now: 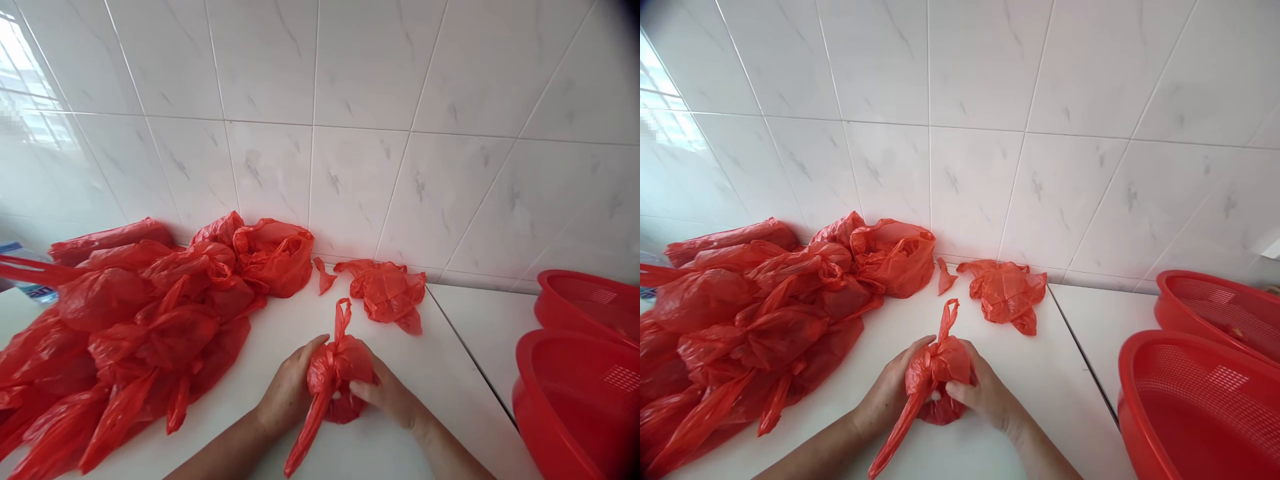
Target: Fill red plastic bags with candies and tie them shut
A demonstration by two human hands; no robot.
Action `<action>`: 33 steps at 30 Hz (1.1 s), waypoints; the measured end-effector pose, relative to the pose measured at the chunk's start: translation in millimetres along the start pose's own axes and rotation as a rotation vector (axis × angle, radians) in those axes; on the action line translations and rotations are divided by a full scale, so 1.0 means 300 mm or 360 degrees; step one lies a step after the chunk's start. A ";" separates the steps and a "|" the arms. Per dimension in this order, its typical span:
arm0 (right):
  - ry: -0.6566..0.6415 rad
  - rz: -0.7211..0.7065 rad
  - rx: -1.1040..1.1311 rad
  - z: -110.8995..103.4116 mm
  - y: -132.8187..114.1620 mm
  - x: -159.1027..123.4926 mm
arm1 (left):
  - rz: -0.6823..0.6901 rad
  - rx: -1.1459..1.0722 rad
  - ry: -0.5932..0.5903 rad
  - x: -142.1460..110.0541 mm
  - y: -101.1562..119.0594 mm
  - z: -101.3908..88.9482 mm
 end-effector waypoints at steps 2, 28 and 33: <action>-0.0116 0.0037 0.0332 -0.009 -0.019 -0.004 | 0.0296 0.0122 0.0028 -0.009 0.029 -0.012; 0.0670 0.0328 0.0802 -0.215 0.139 0.032 | 0.0650 0.1054 0.0174 0.042 0.038 -0.185; 0.0254 0.0280 0.0721 -0.198 0.117 0.029 | 0.0621 0.0749 0.0215 0.020 0.043 -0.138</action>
Point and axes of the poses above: each hand's wrist, its own x-axis towards the middle knuckle, its own z-axis out of the palm, y = z × x, the point moved 5 cm from there along x, towards the middle knuckle, and after that the axes turned 6 degrees about y, right-handed, at the moved point
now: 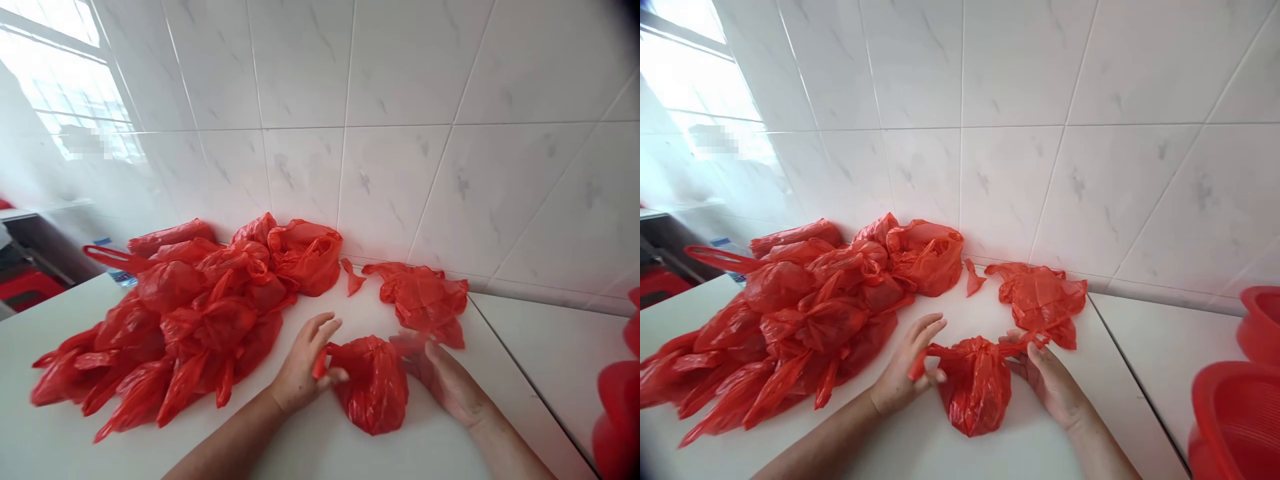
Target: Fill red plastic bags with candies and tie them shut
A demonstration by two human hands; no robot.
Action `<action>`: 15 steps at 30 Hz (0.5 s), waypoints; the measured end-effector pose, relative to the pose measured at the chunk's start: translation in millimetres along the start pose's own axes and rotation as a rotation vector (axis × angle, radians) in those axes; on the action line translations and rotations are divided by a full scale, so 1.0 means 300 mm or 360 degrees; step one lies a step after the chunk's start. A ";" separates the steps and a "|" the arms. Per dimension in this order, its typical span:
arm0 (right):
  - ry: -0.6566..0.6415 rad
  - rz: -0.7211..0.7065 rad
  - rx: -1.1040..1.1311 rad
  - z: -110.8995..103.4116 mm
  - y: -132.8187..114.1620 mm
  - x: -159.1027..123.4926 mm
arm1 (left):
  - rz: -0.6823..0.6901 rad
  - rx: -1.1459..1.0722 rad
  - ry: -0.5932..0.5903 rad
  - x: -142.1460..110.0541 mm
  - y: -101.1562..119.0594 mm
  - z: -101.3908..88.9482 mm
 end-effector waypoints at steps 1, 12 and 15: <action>-0.0057 -0.0021 -0.0080 0.012 -0.001 -0.004 | 0.0054 -0.0041 0.0002 -0.004 0.021 0.015; -0.0130 0.0099 -0.0551 0.055 0.048 -0.020 | -0.0094 0.0022 -0.0562 -0.018 0.092 0.129; 0.0157 0.0202 -0.0168 -0.040 0.075 0.016 | -0.0189 0.0101 -0.0436 -0.005 0.079 -0.008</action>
Point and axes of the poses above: each hand's wrist, its own x-axis towards the middle knuckle, its own z-axis out of the palm, y = z × x, the point moved 5 cm from there along x, towards the middle knuckle, and after that the axes turned 6 degrees about y, right-handed, at the moved point
